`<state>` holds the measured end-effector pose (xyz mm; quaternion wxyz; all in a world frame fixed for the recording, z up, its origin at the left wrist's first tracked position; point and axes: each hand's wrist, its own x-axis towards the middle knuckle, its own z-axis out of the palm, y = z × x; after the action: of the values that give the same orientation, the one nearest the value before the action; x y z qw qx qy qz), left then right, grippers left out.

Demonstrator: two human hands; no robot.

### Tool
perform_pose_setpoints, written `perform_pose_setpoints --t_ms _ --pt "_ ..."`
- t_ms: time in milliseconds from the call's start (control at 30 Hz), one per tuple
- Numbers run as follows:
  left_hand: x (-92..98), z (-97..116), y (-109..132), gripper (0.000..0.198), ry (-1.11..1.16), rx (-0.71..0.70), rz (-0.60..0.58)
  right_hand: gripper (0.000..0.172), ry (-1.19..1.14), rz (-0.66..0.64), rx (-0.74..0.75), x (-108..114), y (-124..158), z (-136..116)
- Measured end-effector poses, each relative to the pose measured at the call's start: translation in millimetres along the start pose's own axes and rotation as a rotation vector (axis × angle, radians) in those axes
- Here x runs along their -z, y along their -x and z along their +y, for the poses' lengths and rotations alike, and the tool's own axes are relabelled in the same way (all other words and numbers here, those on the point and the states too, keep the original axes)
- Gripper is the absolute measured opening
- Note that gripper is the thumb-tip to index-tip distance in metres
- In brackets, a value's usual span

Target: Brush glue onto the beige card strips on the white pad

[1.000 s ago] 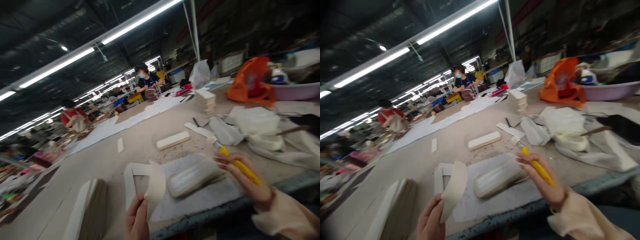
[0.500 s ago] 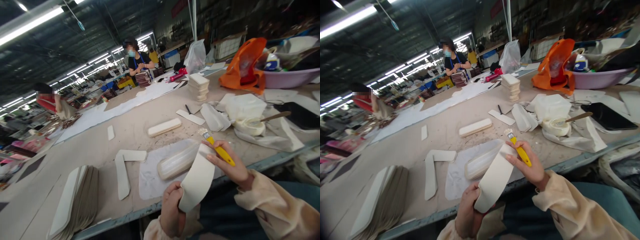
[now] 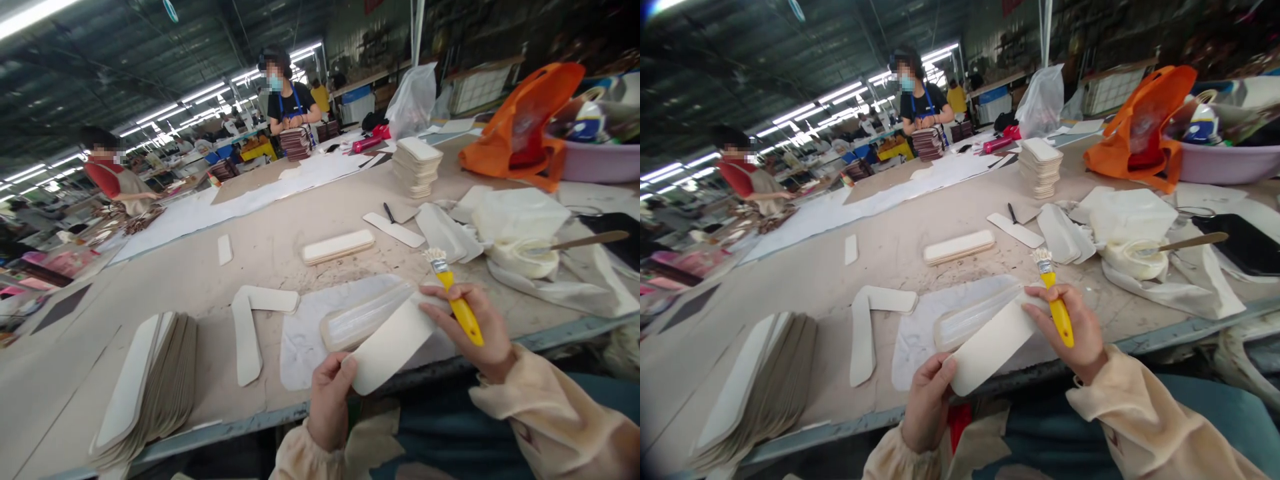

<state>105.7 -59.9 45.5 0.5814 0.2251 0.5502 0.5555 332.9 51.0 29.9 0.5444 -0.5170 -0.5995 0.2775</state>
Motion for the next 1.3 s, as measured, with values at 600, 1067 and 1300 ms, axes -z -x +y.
perform_pose_setpoints --t_ms 600,1067,1300 --pt "35.3 32 -79 0.022 -0.922 -0.351 0.174 0.019 0.348 -0.118 0.119 -37 -24 10" --pt "37.7 32 -80 0.031 -0.997 -0.376 0.146 0.016 0.503 -0.154 0.241 -39 -23 24" --pt "43.8 34 -85 0.042 -1.13 -0.377 0.124 0.006 0.596 -0.196 0.415 -46 -7 10"
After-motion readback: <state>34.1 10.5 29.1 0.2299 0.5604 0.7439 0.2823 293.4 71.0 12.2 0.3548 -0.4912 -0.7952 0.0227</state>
